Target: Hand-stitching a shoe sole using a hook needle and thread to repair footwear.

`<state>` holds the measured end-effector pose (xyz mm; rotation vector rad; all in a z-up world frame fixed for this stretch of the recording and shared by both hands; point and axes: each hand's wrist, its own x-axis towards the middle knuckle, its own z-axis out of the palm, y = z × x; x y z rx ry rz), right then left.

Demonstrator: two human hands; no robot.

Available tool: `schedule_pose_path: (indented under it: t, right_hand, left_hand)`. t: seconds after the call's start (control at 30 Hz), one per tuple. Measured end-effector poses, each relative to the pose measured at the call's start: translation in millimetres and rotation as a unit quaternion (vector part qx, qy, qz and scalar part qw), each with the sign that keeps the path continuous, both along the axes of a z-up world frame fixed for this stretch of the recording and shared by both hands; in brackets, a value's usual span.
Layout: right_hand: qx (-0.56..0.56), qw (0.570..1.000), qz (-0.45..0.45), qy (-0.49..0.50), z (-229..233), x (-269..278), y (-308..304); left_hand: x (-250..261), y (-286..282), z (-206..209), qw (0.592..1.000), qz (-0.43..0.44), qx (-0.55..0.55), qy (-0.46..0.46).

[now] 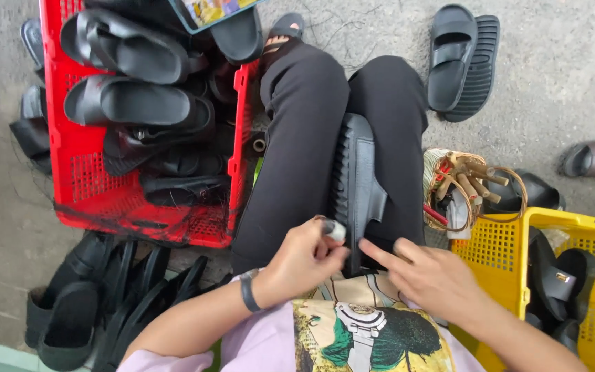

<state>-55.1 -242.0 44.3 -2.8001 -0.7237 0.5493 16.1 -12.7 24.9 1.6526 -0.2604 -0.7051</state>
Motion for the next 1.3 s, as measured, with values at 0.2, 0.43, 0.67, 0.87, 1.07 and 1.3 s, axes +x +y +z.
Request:
schedule_pose_path:
  t: [0.2,0.43,0.67,0.87,1.07,1.3]
  right_hand:
    - [0.021,0.996,-0.031,0.077,29.5,-3.7,-21.8]
    - [0.107,0.993,0.047,0.003,-15.7,-15.8,-18.4]
    - [-0.028,0.843,-0.535,0.052,-3.2,-26.1,-154.8]
    - [0.128,0.907,-0.348,0.199,12.3,-0.6,-21.7]
    - [0.313,0.885,-0.251,0.235,0.9,1.7,-2.1]
    - [0.366,0.894,-0.197,0.169,-21.0,23.1,4.7]
  left_hand:
    - [0.8,-11.3,-1.2,0.925,-0.138,0.025,-0.354]
    - [6.2,9.0,-4.6,0.883,-0.161,-0.077,-0.435]
    - [1.3,11.2,-8.2,0.921,-0.144,0.026,-0.361]
    - [4.0,12.5,-1.1,0.956,-0.208,0.133,-0.156]
    - [45.1,5.6,7.6,0.937,-0.096,-0.204,0.267]
    - [91.0,-22.8,-31.2,0.945,0.062,-0.18,0.267]
